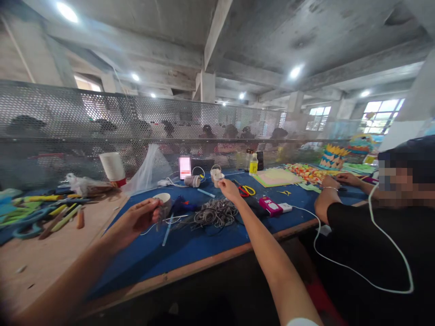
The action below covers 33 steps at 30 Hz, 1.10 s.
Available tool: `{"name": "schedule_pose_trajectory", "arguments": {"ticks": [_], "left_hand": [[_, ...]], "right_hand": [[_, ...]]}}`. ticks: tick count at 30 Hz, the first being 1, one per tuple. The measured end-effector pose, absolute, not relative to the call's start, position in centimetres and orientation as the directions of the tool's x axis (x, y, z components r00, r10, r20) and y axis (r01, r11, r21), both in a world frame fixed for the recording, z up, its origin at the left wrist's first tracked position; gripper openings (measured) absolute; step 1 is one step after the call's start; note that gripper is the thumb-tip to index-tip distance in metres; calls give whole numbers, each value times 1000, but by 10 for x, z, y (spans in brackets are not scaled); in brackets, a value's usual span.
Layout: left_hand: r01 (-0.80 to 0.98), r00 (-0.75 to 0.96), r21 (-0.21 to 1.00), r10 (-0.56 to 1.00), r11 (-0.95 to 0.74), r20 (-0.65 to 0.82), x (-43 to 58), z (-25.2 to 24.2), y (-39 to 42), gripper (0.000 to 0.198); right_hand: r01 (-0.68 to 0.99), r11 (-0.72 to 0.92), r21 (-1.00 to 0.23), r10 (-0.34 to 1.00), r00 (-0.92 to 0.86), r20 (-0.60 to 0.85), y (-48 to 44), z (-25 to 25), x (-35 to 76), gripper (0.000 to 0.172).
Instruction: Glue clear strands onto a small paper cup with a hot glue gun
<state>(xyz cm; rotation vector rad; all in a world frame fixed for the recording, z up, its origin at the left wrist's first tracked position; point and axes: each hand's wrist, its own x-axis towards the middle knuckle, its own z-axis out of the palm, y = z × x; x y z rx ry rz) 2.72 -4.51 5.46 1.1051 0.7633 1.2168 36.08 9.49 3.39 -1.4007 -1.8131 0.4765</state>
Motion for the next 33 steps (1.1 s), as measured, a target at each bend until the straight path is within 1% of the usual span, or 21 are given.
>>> {"name": "schedule_pose_trajectory", "arguments": {"ticks": [1, 2, 4, 5, 6, 7, 10, 12, 14, 17, 20, 22, 24, 27, 33], "left_hand": [[-275, 241, 961, 967, -20, 89, 32, 55, -44, 28], [-231, 265, 973, 960, -26, 89, 37, 55, -43, 30], [-173, 306, 984, 948, -33, 85, 46, 57, -38, 33], [-156, 316, 987, 945, -35, 83, 50, 58, -35, 35], [-141, 315, 989, 946, -37, 80, 54, 59, -32, 35], [-132, 308, 991, 948, -36, 76, 56, 61, -28, 35], [-137, 272, 990, 959, -36, 73, 57, 63, -19, 38], [-139, 252, 990, 965, -39, 74, 56, 64, -14, 43], [-140, 226, 989, 971, -46, 78, 56, 63, -11, 48], [-151, 175, 987, 981, -57, 84, 57, 57, -10, 52], [-123, 134, 990, 988, -63, 79, 59, 49, -9, 54], [-81, 124, 993, 988, -85, 94, 60, 45, -8, 54], [-28, 108, 992, 987, -119, 121, 61, 44, -8, 54], [67, 89, 983, 982, -170, 164, 61, 43, -8, 55], [253, 141, 934, 965, -251, 221, 60, 27, 0, 59]], "right_hand": [[617, 359, -700, 924, -126, 362, 91, 37, 353, 22], [572, 411, -710, 909, -194, 370, 87, 42, 342, 22], [288, 547, -786, 802, -450, 393, 76, 50, 319, 27], [170, 562, -809, 737, -546, 397, 70, 55, 307, 31], [98, 557, -825, 683, -619, 388, 64, 58, 296, 33], [60, 543, -837, 645, -669, 370, 60, 61, 287, 35], [71, 483, -873, 608, -744, 276, 56, 64, 271, 42], [96, 448, -889, 633, -736, 240, 61, 64, 270, 43], [99, 425, -900, 673, -700, 240, 68, 61, 272, 44], [67, 389, -919, 714, -653, 254, 79, 57, 277, 50], [50, 330, -943, 748, -623, 229, 86, 48, 280, 53], [45, 306, -951, 788, -573, 226, 88, 42, 280, 51], [24, 320, -947, 835, -480, 270, 89, 38, 280, 45], [-69, 349, -934, 874, -337, 351, 89, 40, 285, 37], [-342, 288, -894, 920, -161, 358, 87, 55, 304, 32]]}}
